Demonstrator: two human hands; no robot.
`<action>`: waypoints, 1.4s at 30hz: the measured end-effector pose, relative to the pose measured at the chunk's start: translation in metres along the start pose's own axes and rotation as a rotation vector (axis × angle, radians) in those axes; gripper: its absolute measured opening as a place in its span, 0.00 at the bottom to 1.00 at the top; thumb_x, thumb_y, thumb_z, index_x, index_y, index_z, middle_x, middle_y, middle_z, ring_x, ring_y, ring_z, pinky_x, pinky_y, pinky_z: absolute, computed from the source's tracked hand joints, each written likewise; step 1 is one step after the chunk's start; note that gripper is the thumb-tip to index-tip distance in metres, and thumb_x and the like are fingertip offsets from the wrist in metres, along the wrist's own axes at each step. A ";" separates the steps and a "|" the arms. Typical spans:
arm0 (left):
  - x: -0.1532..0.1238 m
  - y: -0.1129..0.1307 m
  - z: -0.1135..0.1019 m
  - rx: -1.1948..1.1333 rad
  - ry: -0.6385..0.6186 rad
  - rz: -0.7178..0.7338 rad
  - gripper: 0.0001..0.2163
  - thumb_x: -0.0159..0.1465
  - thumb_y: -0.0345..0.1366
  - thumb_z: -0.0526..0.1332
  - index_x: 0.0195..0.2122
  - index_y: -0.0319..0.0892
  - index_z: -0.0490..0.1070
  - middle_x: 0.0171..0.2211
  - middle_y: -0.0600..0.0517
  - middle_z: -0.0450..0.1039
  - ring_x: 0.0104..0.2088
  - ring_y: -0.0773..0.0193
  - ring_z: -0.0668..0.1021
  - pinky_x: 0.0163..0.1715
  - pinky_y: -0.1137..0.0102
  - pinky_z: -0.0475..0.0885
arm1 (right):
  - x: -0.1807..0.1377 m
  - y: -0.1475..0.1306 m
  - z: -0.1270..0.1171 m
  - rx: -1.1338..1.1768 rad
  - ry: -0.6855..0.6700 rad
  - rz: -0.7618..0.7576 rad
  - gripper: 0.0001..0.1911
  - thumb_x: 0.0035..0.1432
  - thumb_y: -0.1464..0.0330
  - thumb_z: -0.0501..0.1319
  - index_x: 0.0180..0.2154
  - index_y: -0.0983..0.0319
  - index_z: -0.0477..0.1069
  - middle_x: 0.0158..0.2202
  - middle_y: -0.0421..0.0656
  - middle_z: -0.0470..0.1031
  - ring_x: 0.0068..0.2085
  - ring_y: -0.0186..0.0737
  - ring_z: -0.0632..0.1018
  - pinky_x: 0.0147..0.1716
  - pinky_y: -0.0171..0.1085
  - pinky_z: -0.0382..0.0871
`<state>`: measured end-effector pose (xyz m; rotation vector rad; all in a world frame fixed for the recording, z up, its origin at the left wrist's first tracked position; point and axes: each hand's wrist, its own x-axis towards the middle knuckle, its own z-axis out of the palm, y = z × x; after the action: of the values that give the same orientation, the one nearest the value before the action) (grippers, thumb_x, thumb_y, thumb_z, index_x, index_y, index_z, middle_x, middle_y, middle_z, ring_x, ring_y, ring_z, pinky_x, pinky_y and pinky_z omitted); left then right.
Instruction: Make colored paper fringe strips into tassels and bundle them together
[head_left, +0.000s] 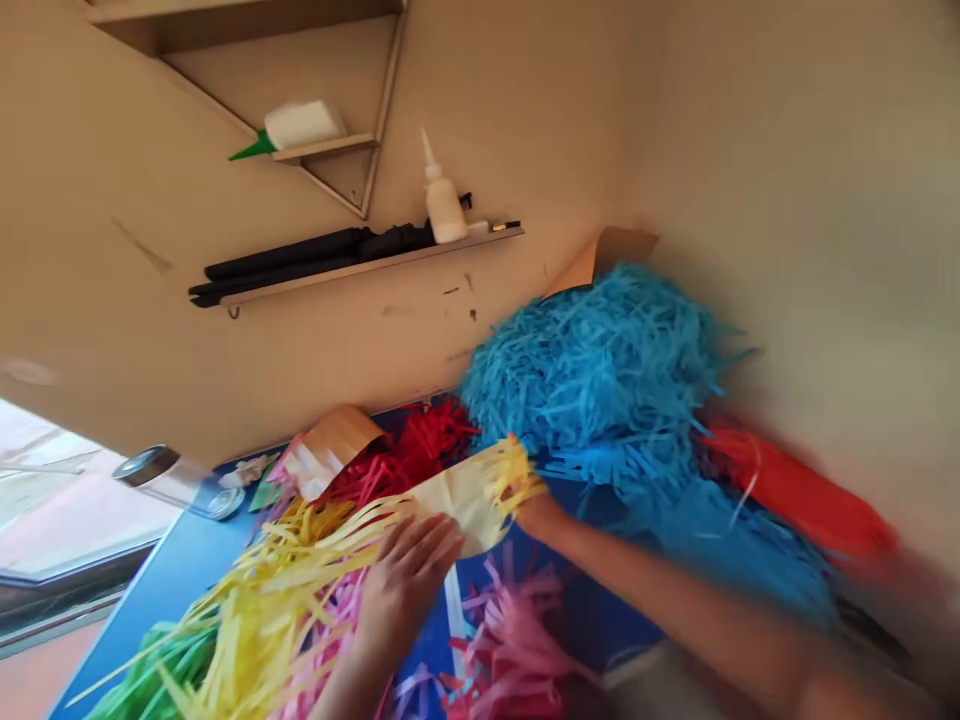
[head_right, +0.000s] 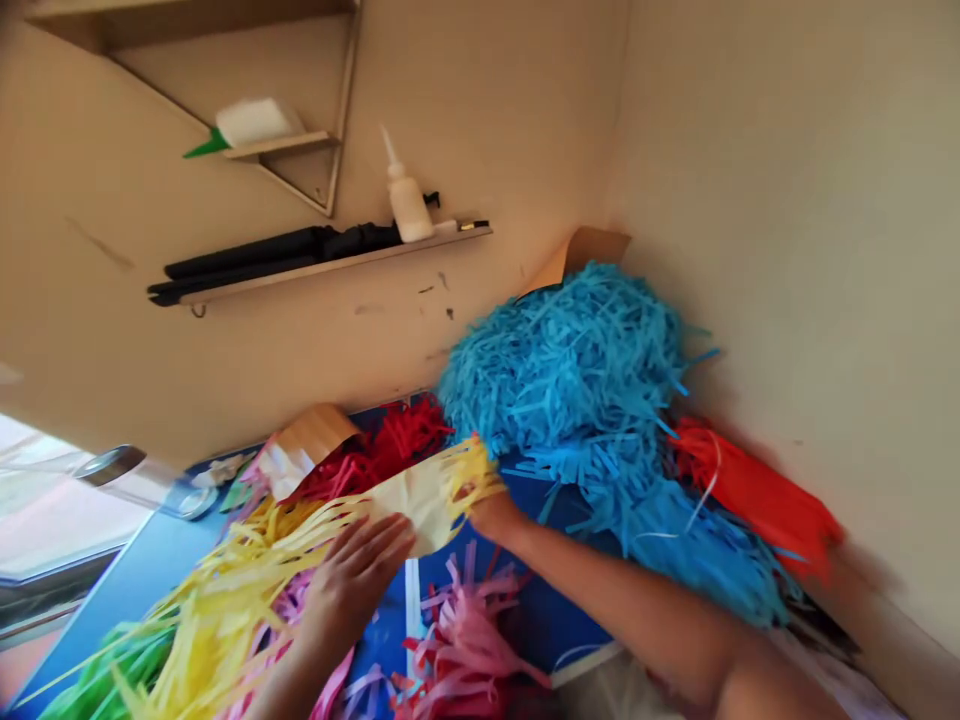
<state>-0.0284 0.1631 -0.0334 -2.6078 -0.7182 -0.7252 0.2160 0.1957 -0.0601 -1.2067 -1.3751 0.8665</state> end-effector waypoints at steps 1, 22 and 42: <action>-0.002 0.006 0.018 -0.032 -0.029 -0.019 0.13 0.70 0.31 0.54 0.49 0.49 0.76 0.49 0.51 0.80 0.52 0.59 0.79 0.58 0.59 0.67 | -0.009 0.011 -0.024 -0.024 0.041 0.027 0.12 0.68 0.60 0.58 0.47 0.60 0.72 0.47 0.45 0.75 0.42 0.40 0.78 0.42 0.43 0.76; -0.013 0.039 0.071 -0.528 -0.423 -0.606 0.12 0.68 0.33 0.54 0.41 0.47 0.78 0.38 0.52 0.83 0.39 0.62 0.83 0.49 0.65 0.72 | -0.048 0.042 -0.055 -0.759 -0.574 -0.106 0.11 0.67 0.69 0.55 0.36 0.58 0.76 0.35 0.39 0.81 0.39 0.37 0.79 0.48 0.40 0.61; 0.022 0.030 0.090 -0.200 -0.728 -1.049 0.12 0.67 0.41 0.54 0.38 0.46 0.76 0.35 0.47 0.82 0.36 0.56 0.82 0.31 0.68 0.65 | -0.015 0.054 -0.020 -1.025 -0.343 0.174 0.09 0.64 0.64 0.60 0.33 0.56 0.77 0.33 0.39 0.83 0.35 0.40 0.81 0.31 0.35 0.59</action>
<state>0.0388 0.1868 -0.1002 -2.4968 -2.4007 0.0042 0.2451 0.1912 -0.1118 -2.0269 -2.1305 0.4641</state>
